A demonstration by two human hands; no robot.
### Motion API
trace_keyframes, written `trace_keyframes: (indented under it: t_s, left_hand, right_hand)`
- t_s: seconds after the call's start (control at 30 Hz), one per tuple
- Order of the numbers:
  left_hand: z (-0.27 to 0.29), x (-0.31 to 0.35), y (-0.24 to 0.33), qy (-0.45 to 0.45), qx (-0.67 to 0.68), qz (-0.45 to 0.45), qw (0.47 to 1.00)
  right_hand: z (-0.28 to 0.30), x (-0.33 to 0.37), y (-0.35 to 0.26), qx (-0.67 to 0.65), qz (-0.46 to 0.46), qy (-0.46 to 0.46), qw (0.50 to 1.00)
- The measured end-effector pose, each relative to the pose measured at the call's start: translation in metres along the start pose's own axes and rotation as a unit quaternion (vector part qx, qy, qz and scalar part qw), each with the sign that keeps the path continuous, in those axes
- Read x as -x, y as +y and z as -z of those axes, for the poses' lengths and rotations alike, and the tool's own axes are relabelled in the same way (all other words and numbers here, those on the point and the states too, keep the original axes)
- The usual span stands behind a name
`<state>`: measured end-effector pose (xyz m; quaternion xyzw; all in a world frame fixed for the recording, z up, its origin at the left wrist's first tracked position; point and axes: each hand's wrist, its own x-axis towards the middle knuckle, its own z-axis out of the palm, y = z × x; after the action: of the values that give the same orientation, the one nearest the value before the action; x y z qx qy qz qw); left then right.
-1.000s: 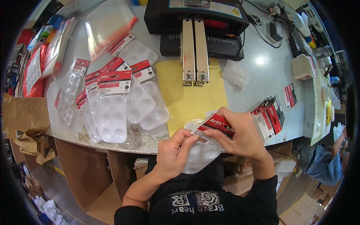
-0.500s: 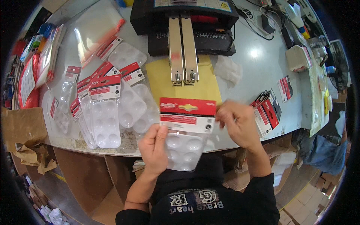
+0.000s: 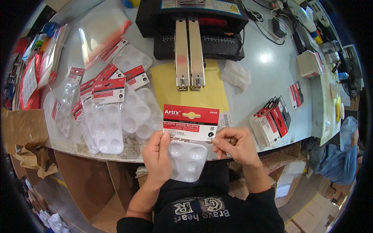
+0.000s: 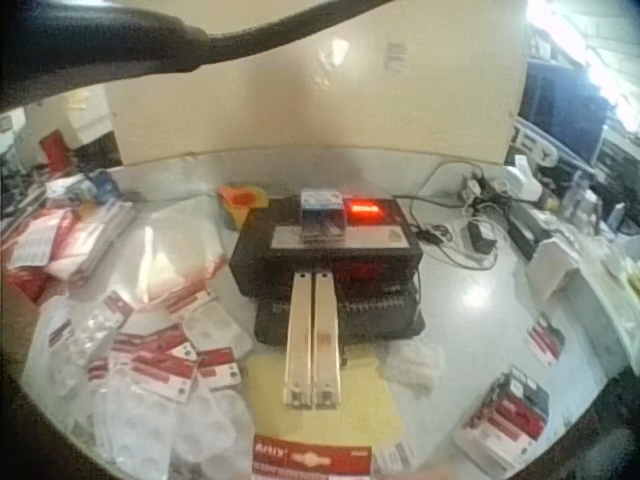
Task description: The person repeatedly picks up plastic mixing palettes and their red-and-white labels, inserts the palettes into clear plastic bags, and seals the bags. The person then places the sealed packages into a cardboard box. The process is repeated for multiple units.
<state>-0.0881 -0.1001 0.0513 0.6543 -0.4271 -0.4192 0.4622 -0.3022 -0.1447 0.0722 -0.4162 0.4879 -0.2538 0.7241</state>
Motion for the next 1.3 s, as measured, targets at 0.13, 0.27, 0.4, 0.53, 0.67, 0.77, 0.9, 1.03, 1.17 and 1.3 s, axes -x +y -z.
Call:
trace_keyframes:
  t_s: [0.13,0.27,0.4,0.53,0.67,0.77,0.9,1.03,1.17,1.3]
  left_hand:
    - [-0.004,-0.019,-0.001,0.006,-0.110,-0.015,0.994]
    - [-0.021,-0.060,-0.009,0.050,-0.138,-0.007,0.989]
    - [-0.030,-0.085,-0.020,0.051,-0.093,-0.030,0.994]
    - [-0.032,-0.090,-0.029,0.053,-0.085,-0.012,0.995]
    - [-0.023,-0.077,-0.021,0.027,-0.135,-0.066,0.988]
    - [0.021,-0.051,0.003,0.014,-0.284,-0.012,0.959]
    - [0.123,-0.068,0.032,0.206,-0.320,0.031,0.924]
    - [0.102,-0.075,0.005,0.259,-0.551,-0.187,0.771]
    - [-0.024,-0.023,-0.014,-0.029,-0.436,-0.188,0.879]
    - [-0.040,-0.017,-0.027,-0.073,-0.350,-0.184,0.916]
  right_hand:
    - [-0.007,-0.031,0.010,-0.073,-0.004,0.063,0.995]
    - [-0.012,-0.076,0.018,-0.164,0.061,0.134,0.976]
    - [-0.010,-0.092,0.021,-0.164,0.134,0.147,0.966]
    - [-0.012,-0.097,0.020,-0.162,0.089,0.179,0.966]
    - [0.002,-0.070,0.005,0.019,0.104,0.189,0.976]
    - [0.047,-0.010,-0.006,0.366,0.214,0.359,0.831]
    - [0.123,0.049,0.007,0.562,0.133,0.383,0.721]
    - [0.139,0.051,0.025,0.531,0.133,0.365,0.753]
    - [0.129,0.056,0.013,0.577,0.083,0.377,0.720]
    - [0.117,0.056,0.017,0.531,0.085,0.424,0.729]
